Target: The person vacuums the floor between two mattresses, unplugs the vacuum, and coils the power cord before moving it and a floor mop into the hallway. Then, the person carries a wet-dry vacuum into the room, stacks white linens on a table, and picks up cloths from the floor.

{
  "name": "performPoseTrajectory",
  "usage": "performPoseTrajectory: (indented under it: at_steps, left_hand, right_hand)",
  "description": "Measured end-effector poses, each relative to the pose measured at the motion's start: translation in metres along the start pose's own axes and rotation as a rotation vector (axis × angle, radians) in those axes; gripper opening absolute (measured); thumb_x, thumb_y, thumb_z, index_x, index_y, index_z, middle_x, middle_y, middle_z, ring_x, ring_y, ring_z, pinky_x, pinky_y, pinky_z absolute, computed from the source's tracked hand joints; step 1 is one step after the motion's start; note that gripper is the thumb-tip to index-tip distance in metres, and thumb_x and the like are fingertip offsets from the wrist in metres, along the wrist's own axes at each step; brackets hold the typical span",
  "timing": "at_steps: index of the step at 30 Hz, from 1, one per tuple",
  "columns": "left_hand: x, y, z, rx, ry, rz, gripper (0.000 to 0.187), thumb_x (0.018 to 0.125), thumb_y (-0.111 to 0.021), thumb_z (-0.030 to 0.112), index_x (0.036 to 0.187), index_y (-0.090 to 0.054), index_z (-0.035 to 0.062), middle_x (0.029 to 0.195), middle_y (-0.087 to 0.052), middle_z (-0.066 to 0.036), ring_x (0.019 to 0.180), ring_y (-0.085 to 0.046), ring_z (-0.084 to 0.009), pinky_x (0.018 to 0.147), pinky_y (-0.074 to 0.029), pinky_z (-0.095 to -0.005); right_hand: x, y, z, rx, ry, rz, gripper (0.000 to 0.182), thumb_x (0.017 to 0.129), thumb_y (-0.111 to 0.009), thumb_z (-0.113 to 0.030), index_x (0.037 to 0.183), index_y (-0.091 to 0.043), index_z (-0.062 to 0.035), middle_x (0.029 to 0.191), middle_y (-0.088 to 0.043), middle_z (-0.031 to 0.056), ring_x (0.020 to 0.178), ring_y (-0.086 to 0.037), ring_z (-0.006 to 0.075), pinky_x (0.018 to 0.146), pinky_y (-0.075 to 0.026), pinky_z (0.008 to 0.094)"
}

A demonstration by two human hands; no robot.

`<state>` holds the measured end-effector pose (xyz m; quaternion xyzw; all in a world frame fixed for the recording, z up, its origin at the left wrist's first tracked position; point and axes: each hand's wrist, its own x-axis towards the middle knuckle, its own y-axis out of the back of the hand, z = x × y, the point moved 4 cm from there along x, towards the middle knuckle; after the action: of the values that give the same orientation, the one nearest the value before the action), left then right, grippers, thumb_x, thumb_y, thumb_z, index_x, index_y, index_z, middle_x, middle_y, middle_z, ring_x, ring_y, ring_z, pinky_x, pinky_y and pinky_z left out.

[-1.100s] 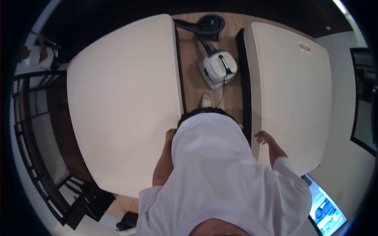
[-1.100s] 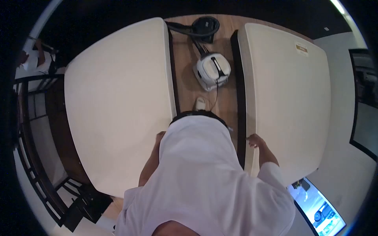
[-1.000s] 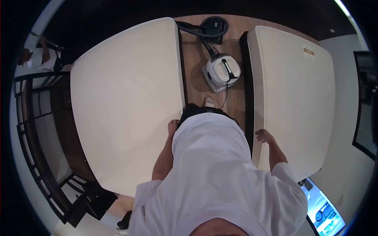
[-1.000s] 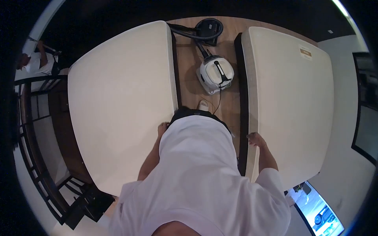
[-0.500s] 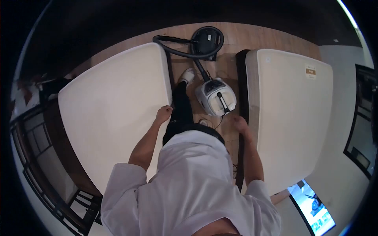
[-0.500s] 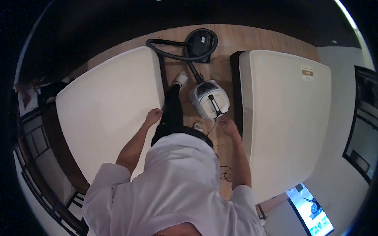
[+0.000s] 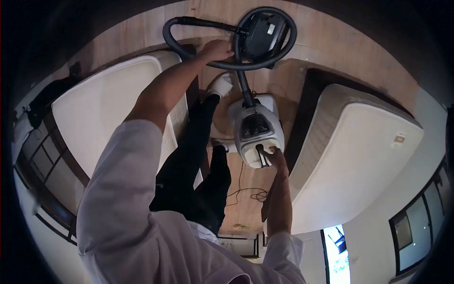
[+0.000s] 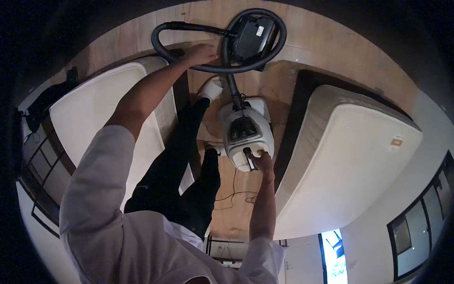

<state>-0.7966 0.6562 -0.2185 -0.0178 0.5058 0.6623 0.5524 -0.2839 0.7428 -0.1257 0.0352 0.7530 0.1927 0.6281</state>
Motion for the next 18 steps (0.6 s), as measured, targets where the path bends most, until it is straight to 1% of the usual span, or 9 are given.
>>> performPoseTrajectory:
  at_steps: [3, 6, 8, 11, 12, 13, 14, 17, 18]
  left_hand:
    - [0.037, -0.028, 0.025, -0.158, -0.026, -0.347, 0.074, 0.076, -0.070, 0.058, 0.119, -0.060, -0.0015, 0.107, -0.066, -0.025, 0.101, -0.064, -0.0415, 0.089, -0.050, -0.0472]
    - [0.075, -0.131, 0.011, -0.100, -0.192, -0.326, 0.090, 0.069, -0.077, 0.055, 0.131, -0.050, -0.0029, 0.114, -0.064, -0.025, 0.106, -0.063, -0.0399, 0.092, -0.049, -0.0458]
    - [0.074, -0.183, 0.006, 0.256, -0.344, -0.451, 0.115, 0.059, -0.084, 0.049, 0.146, -0.032, -0.0061, 0.128, -0.057, -0.028, 0.120, -0.056, -0.0378, 0.101, -0.045, -0.0375]
    - [0.085, -0.171, 0.019, 0.214, -0.163, -0.386, 0.103, 0.063, -0.085, 0.042, 0.142, -0.038, -0.0052, 0.119, -0.062, -0.024, 0.113, -0.059, -0.0348, 0.096, -0.048, -0.0388]
    - [0.101, -0.156, 0.006, -0.168, -0.122, -0.718, 0.087, 0.070, -0.080, 0.043, 0.136, -0.047, -0.0038, 0.106, -0.064, -0.018, 0.100, -0.062, -0.0322, 0.089, -0.049, -0.0393]
    - [0.105, -0.133, 0.018, -0.298, -0.221, -0.610, 0.073, 0.077, -0.078, 0.040, 0.130, -0.051, -0.0024, 0.119, -0.062, -0.019, 0.108, -0.061, -0.0283, 0.092, -0.048, -0.0377]
    - [0.095, -0.087, 0.034, -0.572, 0.123, -0.527, 0.072, 0.079, -0.077, 0.043, 0.129, -0.053, -0.0028, 0.117, -0.064, -0.015, 0.104, -0.062, -0.0237, 0.089, -0.049, -0.0366]
    - [0.184, -0.059, -0.033, 0.215, -0.246, 0.236, 0.062, 0.076, -0.070, 0.024, 0.132, -0.052, 0.0047, 0.119, -0.063, -0.017, 0.109, -0.060, -0.0335, 0.096, -0.048, -0.0418]
    - [0.209, -0.062, -0.051, 0.416, -0.259, 0.242, 0.063, 0.075, -0.070, 0.024, 0.132, -0.052, 0.0053, 0.121, -0.062, -0.018, 0.113, -0.058, -0.0369, 0.102, -0.046, -0.0434]
  right_hand:
    - [0.017, -0.034, 0.002, -0.051, 0.101, -0.009, 0.067, 0.066, -0.082, -0.053, 0.104, -0.067, 0.0005, 0.099, -0.068, 0.0245, 0.099, -0.065, 0.0390, 0.084, -0.050, 0.0454]
    - [0.029, -0.063, 0.012, 0.054, 0.130, 0.183, 0.052, 0.067, -0.082, -0.044, 0.090, -0.067, 0.0006, 0.088, -0.067, 0.0247, 0.088, -0.065, 0.0438, 0.074, -0.051, 0.0477]
    - [0.020, -0.066, -0.002, 0.011, 0.091, 0.344, 0.041, 0.065, -0.083, -0.031, 0.083, -0.065, 0.0012, 0.082, -0.067, 0.0246, 0.082, -0.065, 0.0438, 0.072, -0.051, 0.0495]
    - [0.022, -0.083, 0.017, 0.142, 0.034, 0.418, 0.035, 0.064, -0.081, -0.024, 0.077, -0.060, 0.0009, 0.075, -0.064, 0.0226, 0.071, -0.063, 0.0425, 0.064, -0.049, 0.0478]
    - [0.026, -0.097, 0.027, 0.181, 0.063, 0.413, 0.034, 0.064, -0.080, -0.023, 0.074, -0.058, 0.0008, 0.073, -0.063, 0.0219, 0.068, -0.062, 0.0415, 0.062, -0.048, 0.0468]
    - [0.025, -0.091, 0.020, 0.224, 0.121, 0.480, 0.036, 0.062, -0.080, -0.023, 0.068, -0.054, 0.0005, 0.066, -0.060, 0.0205, 0.060, -0.059, 0.0390, 0.057, -0.046, 0.0452]
    - [0.025, -0.092, 0.020, 0.237, 0.115, 0.477, 0.036, 0.062, -0.080, -0.023, 0.068, -0.054, 0.0005, 0.066, -0.060, 0.0205, 0.060, -0.059, 0.0390, 0.057, -0.046, 0.0452]
    - [0.028, -0.094, 0.029, 0.172, -0.001, 0.419, 0.036, 0.059, -0.081, -0.024, 0.061, -0.054, 0.0011, 0.055, -0.056, 0.0186, 0.053, -0.058, 0.0390, 0.054, -0.046, 0.0464]
    - [0.029, -0.091, 0.029, 0.178, -0.017, 0.419, 0.036, 0.059, -0.081, -0.024, 0.061, -0.054, 0.0011, 0.055, -0.056, 0.0186, 0.053, -0.058, 0.0390, 0.054, -0.046, 0.0464]
